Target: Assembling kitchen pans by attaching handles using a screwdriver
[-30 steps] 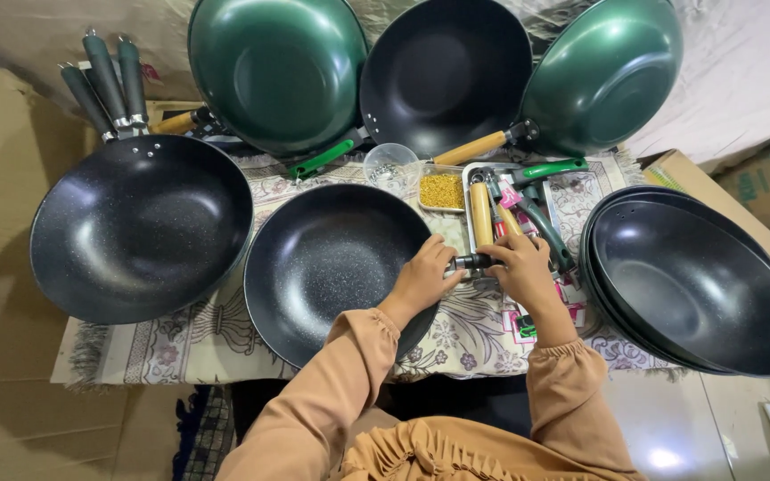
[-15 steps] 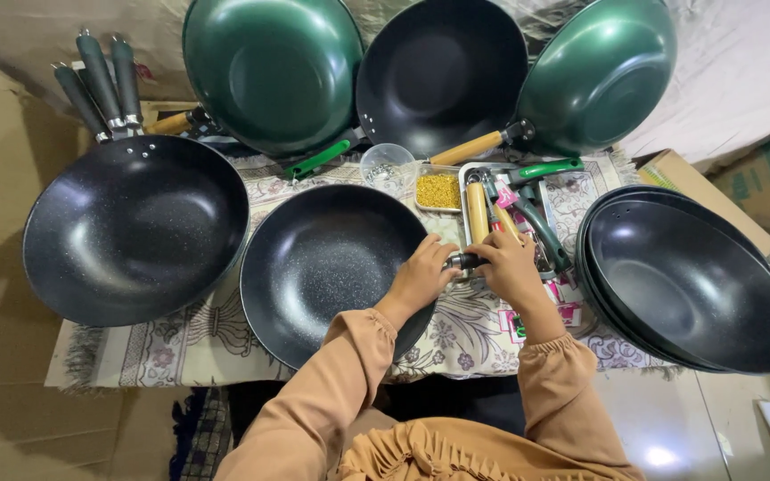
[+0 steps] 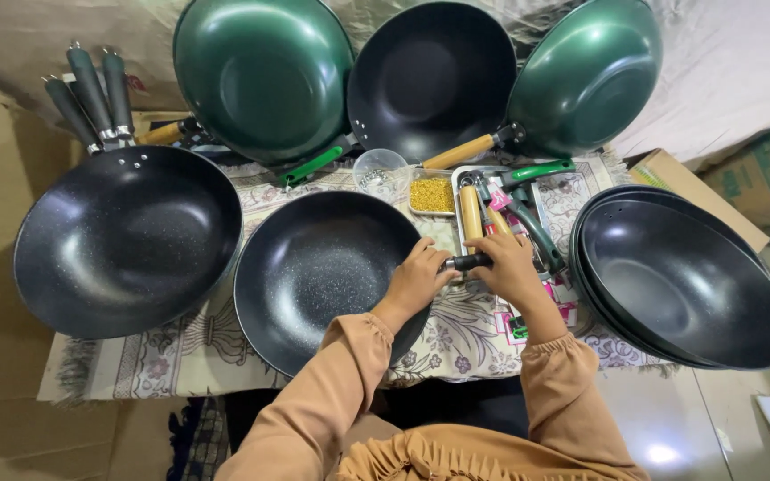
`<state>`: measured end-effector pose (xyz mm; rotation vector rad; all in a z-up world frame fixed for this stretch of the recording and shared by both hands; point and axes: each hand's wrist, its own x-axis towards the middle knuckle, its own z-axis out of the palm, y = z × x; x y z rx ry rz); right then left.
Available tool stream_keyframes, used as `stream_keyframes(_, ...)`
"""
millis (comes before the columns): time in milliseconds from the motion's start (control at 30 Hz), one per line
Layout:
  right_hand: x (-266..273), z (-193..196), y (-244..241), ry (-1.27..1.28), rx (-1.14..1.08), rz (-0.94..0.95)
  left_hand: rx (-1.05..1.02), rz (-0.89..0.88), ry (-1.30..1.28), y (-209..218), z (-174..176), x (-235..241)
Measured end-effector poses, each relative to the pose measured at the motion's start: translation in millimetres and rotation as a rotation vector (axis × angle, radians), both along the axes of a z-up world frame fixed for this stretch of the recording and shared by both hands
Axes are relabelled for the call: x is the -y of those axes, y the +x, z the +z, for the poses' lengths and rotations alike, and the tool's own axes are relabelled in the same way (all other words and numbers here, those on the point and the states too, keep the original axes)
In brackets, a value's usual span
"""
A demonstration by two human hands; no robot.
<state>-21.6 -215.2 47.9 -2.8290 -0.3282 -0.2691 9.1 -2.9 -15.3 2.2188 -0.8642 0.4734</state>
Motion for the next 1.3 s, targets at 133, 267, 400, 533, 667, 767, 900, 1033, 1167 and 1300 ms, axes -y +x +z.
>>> stream_keyframes(133, 25, -3, 5, 0.006, 0.039, -0.02, -0.024, 0.003, 0.012, 1, 3, 1)
stream_keyframes(267, 41, 12, 3, 0.235, -0.042, -0.117, -0.114, 0.028, 0.035, -2, 2, 7)
stream_keyframes(400, 60, 13, 23, 0.281, -0.055, -0.264, -0.244, 0.041, 0.283, 11, 18, 11)
stream_keyframes(533, 81, -1, 67, 0.296, -0.051, -0.289, -0.358, -0.103, 0.426, 63, 49, 14)
stream_keyframes(667, 100, -28, 116, 0.2, -0.151, -0.364, -0.197, -0.054, 0.241, 128, 47, 46)
stream_keyframes(767, 104, -57, 147, 0.143, -0.219, -0.375, -0.232, 0.005, 0.224, 159, 42, 71)
stream_keyframes(900, 111, -110, 180, 0.152, -0.283, -0.428, -0.321, 0.062, 0.324, 183, 21, 101)
stream_keyframes(1033, 105, -118, 193, 0.179, -0.332, -0.452, -0.31, 0.049, 0.34, 180, 13, 126)
stream_keyframes(1167, 85, -78, 178, 0.202, -0.444, -0.431, -0.187, 0.113, 0.388, 175, 0, 140)
stream_keyframes(1300, 87, -95, 186, 0.213, -0.472, -0.367, -0.294, 0.119, 0.389, 179, -8, 151)
